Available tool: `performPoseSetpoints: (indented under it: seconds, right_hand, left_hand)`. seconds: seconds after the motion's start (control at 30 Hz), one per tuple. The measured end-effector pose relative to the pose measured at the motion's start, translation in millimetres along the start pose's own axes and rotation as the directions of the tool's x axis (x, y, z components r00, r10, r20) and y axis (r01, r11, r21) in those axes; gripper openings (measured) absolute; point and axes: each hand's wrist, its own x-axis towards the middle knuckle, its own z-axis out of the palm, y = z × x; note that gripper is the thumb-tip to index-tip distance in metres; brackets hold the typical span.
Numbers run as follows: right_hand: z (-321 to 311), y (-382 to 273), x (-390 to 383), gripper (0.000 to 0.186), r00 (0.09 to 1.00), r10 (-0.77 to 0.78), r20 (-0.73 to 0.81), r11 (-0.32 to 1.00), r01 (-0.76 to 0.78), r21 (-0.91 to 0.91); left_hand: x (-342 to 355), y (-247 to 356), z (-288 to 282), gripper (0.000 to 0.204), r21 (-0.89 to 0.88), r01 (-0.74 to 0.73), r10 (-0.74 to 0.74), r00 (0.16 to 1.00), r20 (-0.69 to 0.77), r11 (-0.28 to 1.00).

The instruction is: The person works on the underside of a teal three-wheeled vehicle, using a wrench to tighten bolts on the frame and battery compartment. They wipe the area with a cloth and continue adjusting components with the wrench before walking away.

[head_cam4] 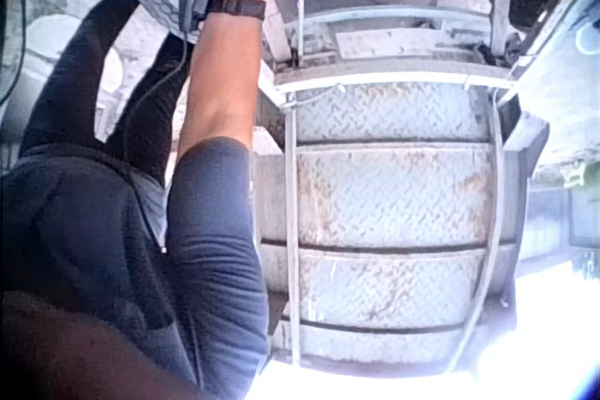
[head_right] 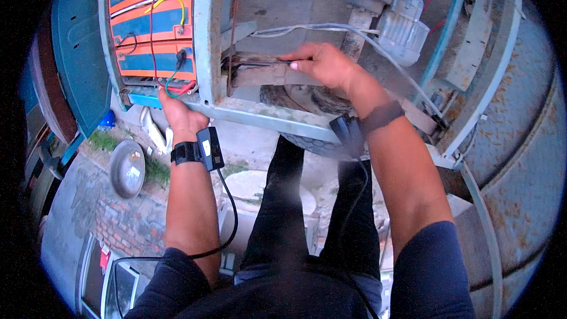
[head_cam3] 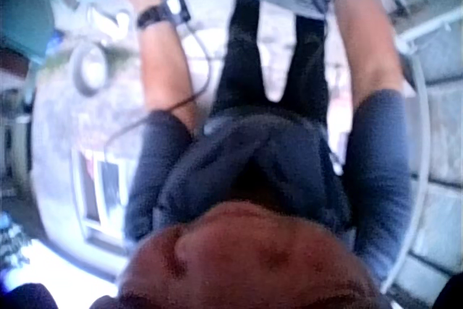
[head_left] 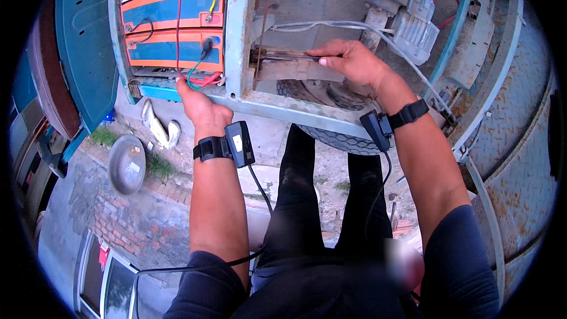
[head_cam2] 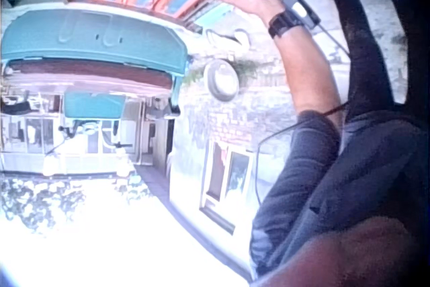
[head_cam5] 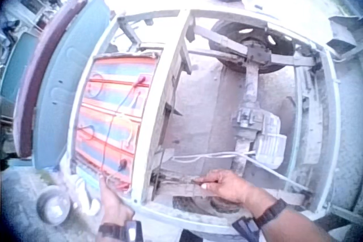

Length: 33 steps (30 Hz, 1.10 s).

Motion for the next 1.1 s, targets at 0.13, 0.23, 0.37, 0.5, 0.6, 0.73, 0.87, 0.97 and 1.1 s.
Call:
performPoseSetpoints:
  seconds: [0.13,0.23,0.37,0.5,0.6,0.73,0.87,0.97,1.1]
  right_hand:
    - [-2,3,18,0.031,0.997,0.031,0.075,1.0,-0.031,0.003]
    - [-5,-5,18,0.03,0.986,0.133,0.103,0.991,-0.134,0.006]
    - [1,-6,13,0.031,0.994,0.065,0.089,0.997,-0.069,0.043]
    - [21,-48,-14,0.031,0.985,0.171,0.013,0.984,-0.17,-0.05]
    - [40,-111,-25,0.031,0.986,0.157,-0.06,0.924,-0.168,-0.344]
    - [36,-125,-33,0.032,0.991,0.119,-0.061,0.858,-0.133,-0.496]
    - [4,-82,-61,0.032,0.993,0.088,-0.08,0.97,-0.104,-0.22]
    - [2,-50,-55,0.034,0.992,0.124,-0.024,0.976,-0.126,-0.179]
    - [8,-13,-30,0.033,0.996,0.083,-0.021,0.993,-0.085,-0.088]
  left_hand:
    - [4,-1,-4,0.055,0.0,-0.017,0.017,1.0,0.018,1.0]
    - [2,-1,-1,0.054,-0.022,-0.008,0.009,1.0,0.02,1.0]
    - [-6,0,8,0.053,-0.026,0.004,-0.006,0.999,-0.046,1.0]
    - [4,-1,-5,0.053,-0.042,-0.018,0.018,1.0,0.015,0.999]
    - [0,0,1,0.054,-0.033,0.005,-0.004,1.0,0.03,0.999]
    - [-10,3,8,0.053,-0.047,0.02,-0.018,0.999,0.028,0.999]
    - [-10,3,9,0.052,-0.015,-0.008,0.008,1.0,0.022,1.0]
    - [-5,1,4,0.052,-0.005,-0.004,0.004,0.998,0.07,1.0]
    - [-1,2,1,0.052,0.005,0.007,-0.007,0.999,0.046,1.0]
